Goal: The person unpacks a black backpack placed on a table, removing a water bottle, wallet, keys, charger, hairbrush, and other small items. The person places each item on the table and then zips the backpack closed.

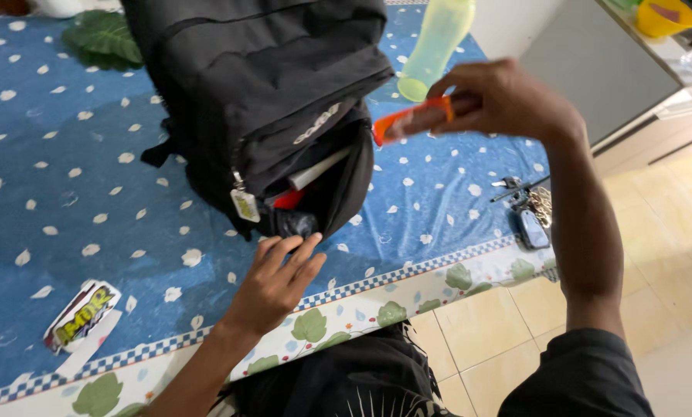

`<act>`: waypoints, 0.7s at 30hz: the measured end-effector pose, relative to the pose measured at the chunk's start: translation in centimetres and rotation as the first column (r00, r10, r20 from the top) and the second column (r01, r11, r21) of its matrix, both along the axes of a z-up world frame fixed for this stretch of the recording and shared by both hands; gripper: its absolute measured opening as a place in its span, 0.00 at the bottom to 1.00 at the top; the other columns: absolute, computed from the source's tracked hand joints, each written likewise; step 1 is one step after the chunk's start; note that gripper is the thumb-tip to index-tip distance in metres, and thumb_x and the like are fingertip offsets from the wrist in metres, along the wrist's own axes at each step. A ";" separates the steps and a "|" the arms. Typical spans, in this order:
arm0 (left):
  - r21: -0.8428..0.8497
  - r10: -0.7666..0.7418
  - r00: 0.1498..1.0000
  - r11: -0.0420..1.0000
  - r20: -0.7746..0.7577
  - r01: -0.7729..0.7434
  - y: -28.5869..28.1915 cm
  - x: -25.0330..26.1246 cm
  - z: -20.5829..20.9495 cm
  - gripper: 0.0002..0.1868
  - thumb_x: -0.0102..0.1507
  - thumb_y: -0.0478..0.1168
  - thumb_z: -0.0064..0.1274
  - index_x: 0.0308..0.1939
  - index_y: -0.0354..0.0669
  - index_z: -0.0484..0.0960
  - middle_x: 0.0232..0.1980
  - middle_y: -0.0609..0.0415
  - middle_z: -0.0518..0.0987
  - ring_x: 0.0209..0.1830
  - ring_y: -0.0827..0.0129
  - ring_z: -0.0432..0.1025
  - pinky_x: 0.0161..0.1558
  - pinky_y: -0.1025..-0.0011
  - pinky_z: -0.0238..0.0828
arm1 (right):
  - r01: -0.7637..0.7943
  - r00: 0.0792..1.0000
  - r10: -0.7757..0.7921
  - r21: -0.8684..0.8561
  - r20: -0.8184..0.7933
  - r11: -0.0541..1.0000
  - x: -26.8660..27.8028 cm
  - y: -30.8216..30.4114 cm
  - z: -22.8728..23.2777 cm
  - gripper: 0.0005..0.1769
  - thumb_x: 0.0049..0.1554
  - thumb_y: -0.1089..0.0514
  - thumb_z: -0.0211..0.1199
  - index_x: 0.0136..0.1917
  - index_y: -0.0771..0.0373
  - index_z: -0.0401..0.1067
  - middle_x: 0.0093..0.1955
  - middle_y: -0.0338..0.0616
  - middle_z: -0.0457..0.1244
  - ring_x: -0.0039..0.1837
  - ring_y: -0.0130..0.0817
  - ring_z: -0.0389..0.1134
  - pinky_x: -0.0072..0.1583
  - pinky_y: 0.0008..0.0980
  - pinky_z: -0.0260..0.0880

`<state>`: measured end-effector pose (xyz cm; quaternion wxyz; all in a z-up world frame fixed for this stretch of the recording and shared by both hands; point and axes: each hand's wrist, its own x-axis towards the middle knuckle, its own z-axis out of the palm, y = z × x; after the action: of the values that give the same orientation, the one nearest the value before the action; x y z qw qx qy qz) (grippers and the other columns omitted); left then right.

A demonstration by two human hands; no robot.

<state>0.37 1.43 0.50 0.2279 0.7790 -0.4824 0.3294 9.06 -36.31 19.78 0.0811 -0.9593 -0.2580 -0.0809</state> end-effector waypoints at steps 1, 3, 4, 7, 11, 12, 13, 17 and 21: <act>0.003 0.000 1.000 1.000 -0.004 0.000 0.0 0.0 -0.1 0.14 0.60 0.30 0.57 0.50 0.33 0.81 0.61 0.43 0.80 0.55 0.54 0.73 0.55 0.55 0.70 | 0.015 0.999 -0.014 -0.015 0.029 1.000 1.0 -1.6 -0.5 0.25 0.51 0.49 0.76 0.60 0.57 0.77 0.52 0.43 0.70 0.52 0.41 0.74 0.57 0.40 0.76; 0.014 0.007 1.000 1.000 -0.010 -0.007 0.0 0.0 -0.2 0.13 0.59 0.30 0.57 0.48 0.33 0.82 0.60 0.43 0.81 0.54 0.54 0.73 0.54 0.55 0.70 | 0.039 0.996 -0.035 -0.041 0.087 0.998 3.6 -4.6 -2.0 0.23 0.54 0.51 0.77 0.60 0.58 0.78 0.54 0.45 0.69 0.51 0.43 0.74 0.54 0.41 0.77; 0.017 0.017 1.000 1.000 -0.008 -0.017 -0.1 0.1 -0.3 0.13 0.58 0.29 0.57 0.48 0.33 0.82 0.60 0.43 0.81 0.54 0.55 0.73 0.53 0.55 0.70 | 0.056 0.995 -0.050 -0.070 0.085 0.996 5.0 -6.2 -2.9 0.22 0.52 0.52 0.77 0.59 0.58 0.79 0.54 0.46 0.69 0.51 0.44 0.74 0.53 0.41 0.77; 0.016 0.042 0.999 0.999 -0.002 -0.042 -0.2 0.2 -0.7 0.13 0.58 0.28 0.57 0.47 0.34 0.83 0.59 0.44 0.82 0.53 0.56 0.73 0.53 0.55 0.70 | 0.123 0.990 -0.117 -0.067 0.081 0.990 9.4 -10.4 -5.9 0.21 0.50 0.55 0.78 0.58 0.59 0.80 0.53 0.48 0.70 0.50 0.45 0.75 0.53 0.42 0.76; -0.006 0.044 0.999 0.999 -0.006 -0.044 -0.4 0.4 -1.3 0.12 0.60 0.27 0.58 0.47 0.35 0.83 0.59 0.46 0.82 0.54 0.57 0.74 0.54 0.56 0.71 | 0.323 0.938 -0.342 0.213 0.060 0.922 13.4 -15.0 -10.1 0.27 0.49 0.54 0.80 0.57 0.68 0.75 0.50 0.51 0.71 0.52 0.42 0.75 0.55 0.39 0.76; -0.010 0.044 0.999 0.999 -0.007 -0.045 -0.3 0.4 -1.4 0.12 0.60 0.27 0.58 0.47 0.35 0.84 0.59 0.47 0.82 0.54 0.57 0.74 0.54 0.56 0.71 | 0.382 0.910 -0.412 0.291 0.047 0.877 14.1 -15.9 -11.0 0.30 0.48 0.53 0.81 0.56 0.71 0.73 0.48 0.53 0.70 0.51 0.41 0.74 0.54 0.39 0.76; -0.007 0.045 0.999 0.999 -0.008 -0.045 -0.3 0.4 -1.5 0.12 0.59 0.27 0.58 0.47 0.35 0.84 0.59 0.46 0.82 0.54 0.57 0.74 0.54 0.56 0.71 | 0.380 0.901 -0.425 0.311 0.088 0.871 14.7 -16.5 -12.0 0.31 0.48 0.53 0.82 0.57 0.71 0.71 0.48 0.54 0.70 0.51 0.41 0.74 0.54 0.39 0.76; -0.008 0.051 0.999 0.999 -0.008 -0.051 -0.3 0.4 -1.7 0.12 0.59 0.27 0.58 0.47 0.36 0.84 0.59 0.47 0.82 0.54 0.58 0.74 0.55 0.57 0.71 | 0.389 0.869 -0.470 0.376 0.152 0.841 16.9 -17.7 -15.2 0.36 0.48 0.55 0.82 0.61 0.71 0.66 0.48 0.55 0.70 0.52 0.42 0.75 0.56 0.38 0.77; 0.000 0.052 0.999 0.999 -0.005 -0.052 -0.3 0.4 -1.8 0.11 0.60 0.27 0.58 0.47 0.36 0.84 0.59 0.47 0.82 0.54 0.59 0.74 0.55 0.57 0.71 | 0.400 0.867 -0.485 0.422 0.113 0.813 18.4 -18.0 -17.3 0.40 0.50 0.56 0.82 0.66 0.69 0.62 0.51 0.56 0.69 0.54 0.45 0.74 0.58 0.40 0.77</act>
<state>0.82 1.10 -1.32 0.2206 0.7921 -0.4612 0.3335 27.44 -54.31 2.48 0.2183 -0.9432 -0.0125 -0.2501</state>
